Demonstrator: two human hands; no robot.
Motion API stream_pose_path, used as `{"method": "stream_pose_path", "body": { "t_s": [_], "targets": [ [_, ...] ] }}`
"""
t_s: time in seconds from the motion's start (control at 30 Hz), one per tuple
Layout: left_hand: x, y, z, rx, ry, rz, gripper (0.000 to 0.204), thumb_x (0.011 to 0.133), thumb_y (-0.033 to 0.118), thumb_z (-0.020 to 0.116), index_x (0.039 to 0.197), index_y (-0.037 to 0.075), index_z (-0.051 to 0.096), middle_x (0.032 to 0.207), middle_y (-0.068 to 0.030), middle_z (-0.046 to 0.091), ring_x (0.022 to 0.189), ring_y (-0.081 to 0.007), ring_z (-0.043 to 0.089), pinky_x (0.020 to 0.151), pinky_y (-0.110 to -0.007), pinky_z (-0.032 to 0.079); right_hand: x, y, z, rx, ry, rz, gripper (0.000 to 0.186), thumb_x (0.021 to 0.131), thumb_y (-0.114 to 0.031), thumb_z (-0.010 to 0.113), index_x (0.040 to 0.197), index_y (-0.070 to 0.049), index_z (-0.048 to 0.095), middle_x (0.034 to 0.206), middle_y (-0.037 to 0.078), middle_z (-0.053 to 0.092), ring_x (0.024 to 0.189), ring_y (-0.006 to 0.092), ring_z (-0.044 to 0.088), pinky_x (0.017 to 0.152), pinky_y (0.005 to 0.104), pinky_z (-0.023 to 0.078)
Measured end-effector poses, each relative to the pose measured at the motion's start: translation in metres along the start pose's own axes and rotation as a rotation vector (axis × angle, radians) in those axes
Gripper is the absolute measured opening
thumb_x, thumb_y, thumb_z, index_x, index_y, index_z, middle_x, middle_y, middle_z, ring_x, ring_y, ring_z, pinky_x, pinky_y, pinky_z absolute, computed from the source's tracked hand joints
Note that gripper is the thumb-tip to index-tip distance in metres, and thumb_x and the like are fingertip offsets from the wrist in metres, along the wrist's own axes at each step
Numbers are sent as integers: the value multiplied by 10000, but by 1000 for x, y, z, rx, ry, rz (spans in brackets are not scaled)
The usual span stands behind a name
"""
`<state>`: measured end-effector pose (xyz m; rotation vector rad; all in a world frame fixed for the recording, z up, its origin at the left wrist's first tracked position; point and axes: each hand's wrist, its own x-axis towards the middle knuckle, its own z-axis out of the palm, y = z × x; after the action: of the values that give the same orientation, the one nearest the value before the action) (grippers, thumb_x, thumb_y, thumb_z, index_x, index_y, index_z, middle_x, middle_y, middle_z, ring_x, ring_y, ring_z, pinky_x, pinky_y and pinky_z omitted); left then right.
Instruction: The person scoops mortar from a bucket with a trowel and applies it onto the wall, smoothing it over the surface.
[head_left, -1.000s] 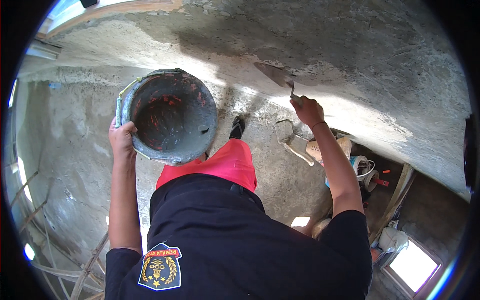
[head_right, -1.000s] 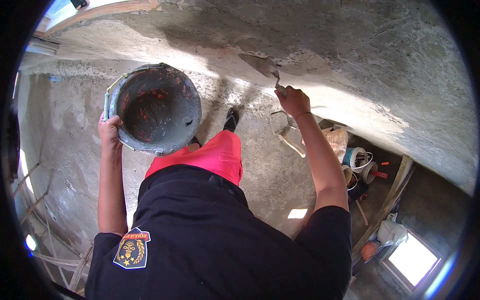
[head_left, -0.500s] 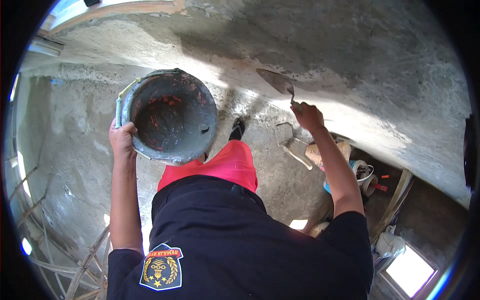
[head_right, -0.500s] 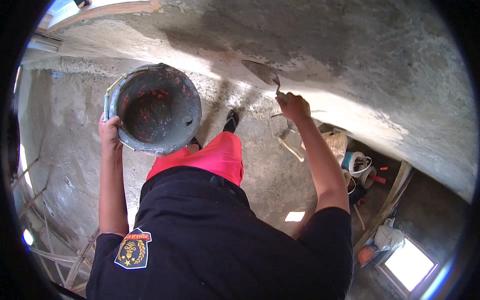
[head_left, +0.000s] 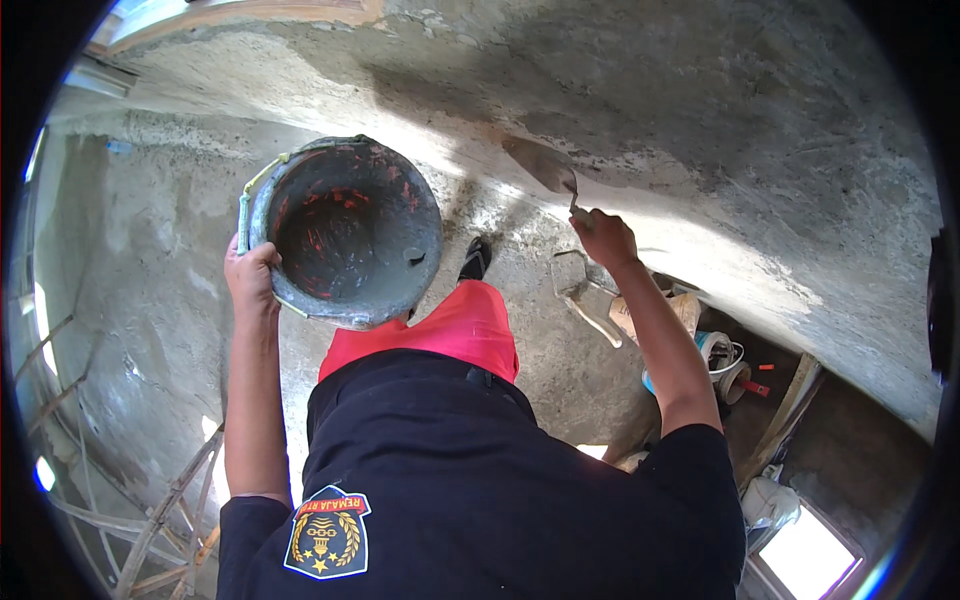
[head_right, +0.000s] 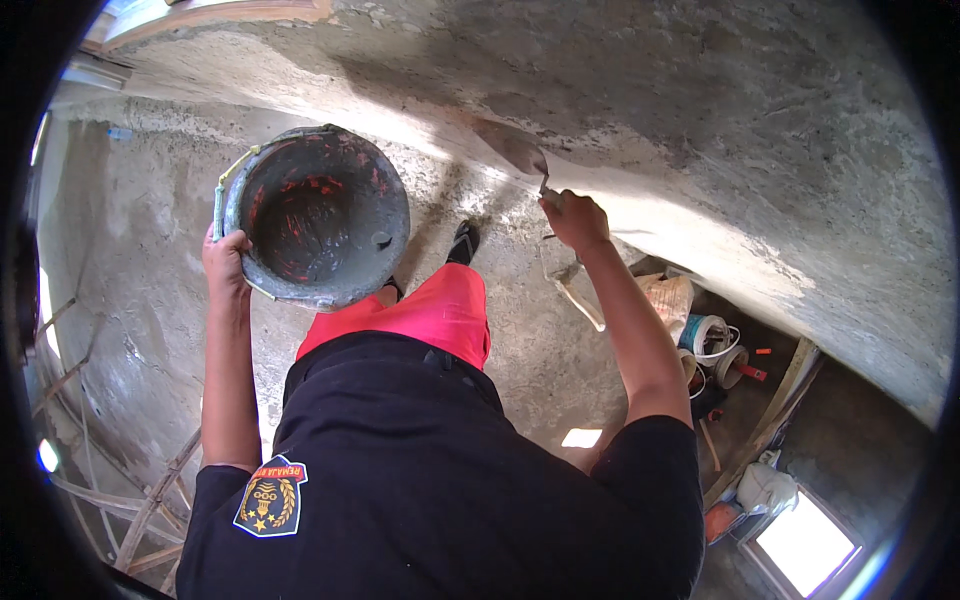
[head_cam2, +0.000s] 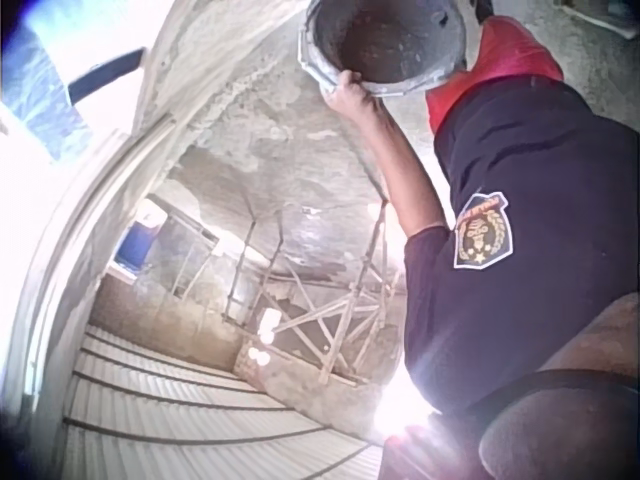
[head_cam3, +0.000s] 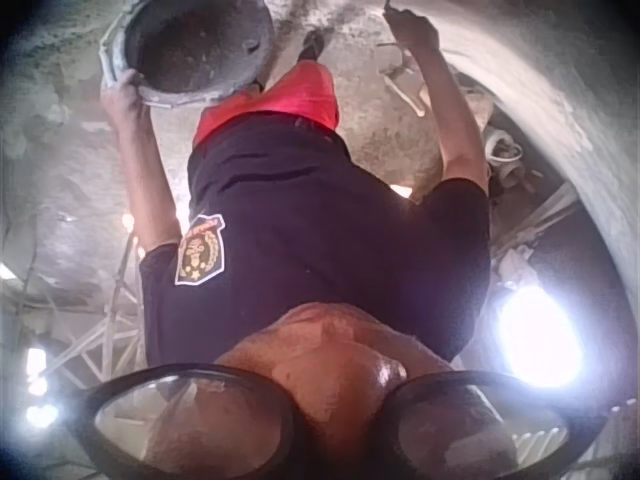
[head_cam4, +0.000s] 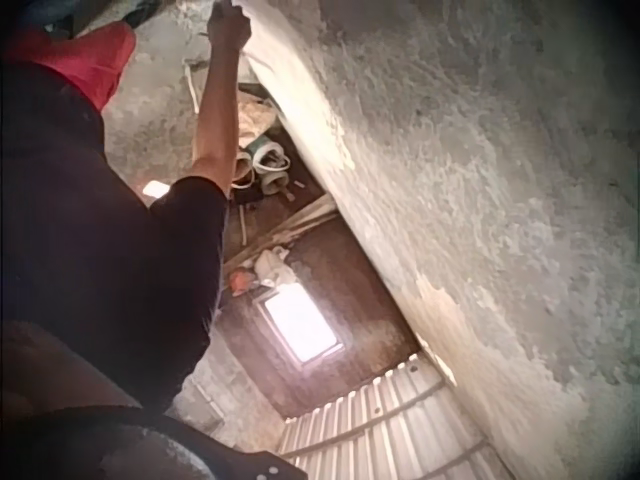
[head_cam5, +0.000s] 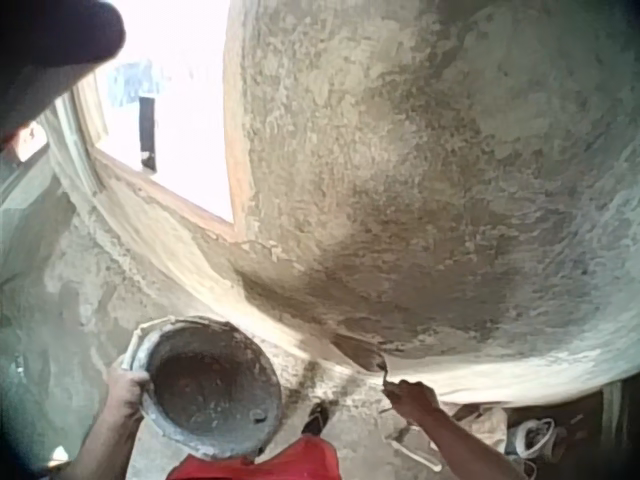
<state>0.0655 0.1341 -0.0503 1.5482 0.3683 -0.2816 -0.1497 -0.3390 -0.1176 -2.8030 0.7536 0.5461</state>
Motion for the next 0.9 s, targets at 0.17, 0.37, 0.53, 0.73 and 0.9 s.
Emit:
{"method": "stream_pose_path", "body": {
  "t_s": [0.17, 0.37, 0.53, 0.73, 0.9],
  "targets": [
    [-2, -4, -5, -10, 36, -10, 313, 611, -84, 529, 909, -3, 581, 730, -10, 556, 581, -106, 502, 529, -241, 408, -24, -5, -25, 268, 72, -18, 460, 900, -519, 576, 973, -70, 643, 771, 192, 678, 758, 377, 668, 679, 464, 517],
    [-3, -3, -3, 2, 33, -10, 316, 606, -84, 534, 908, -2, 582, 734, -10, 559, 585, -108, 507, 534, -241, 411, -14, -6, -51, 269, 53, 3, 454, 898, -519, 580, 949, -72, 635, 755, 188, 673, 752, 383, 666, 667, 466, 513],
    [-4, -3, -1, 6, 42, -9, 320, 608, -83, 539, 914, -2, 583, 737, -8, 557, 585, -107, 505, 535, -239, 409, -8, -12, -56, 243, 94, -23, 455, 898, -521, 578, 927, -70, 628, 753, 186, 673, 763, 383, 667, 673, 464, 512],
    [-1, -7, -6, 1, 59, -13, 319, 611, -82, 542, 917, -5, 586, 737, -9, 553, 589, -105, 502, 536, -236, 408, 6, -10, -46, 178, 71, -29, 452, 893, -516, 589, 918, -66, 618, 794, 189, 681, 798, 392, 664, 705, 474, 513],
    [-6, -1, 2, -10, 45, -4, 320, 611, -82, 538, 918, -7, 587, 734, -7, 550, 588, -104, 498, 536, -234, 409, 16, 15, 11, 22, -219, 96, 652, 922, -601, 426, 902, -12, 705, 929, 233, 693, 933, 385, 661, 835, 489, 507]
  ]
}}
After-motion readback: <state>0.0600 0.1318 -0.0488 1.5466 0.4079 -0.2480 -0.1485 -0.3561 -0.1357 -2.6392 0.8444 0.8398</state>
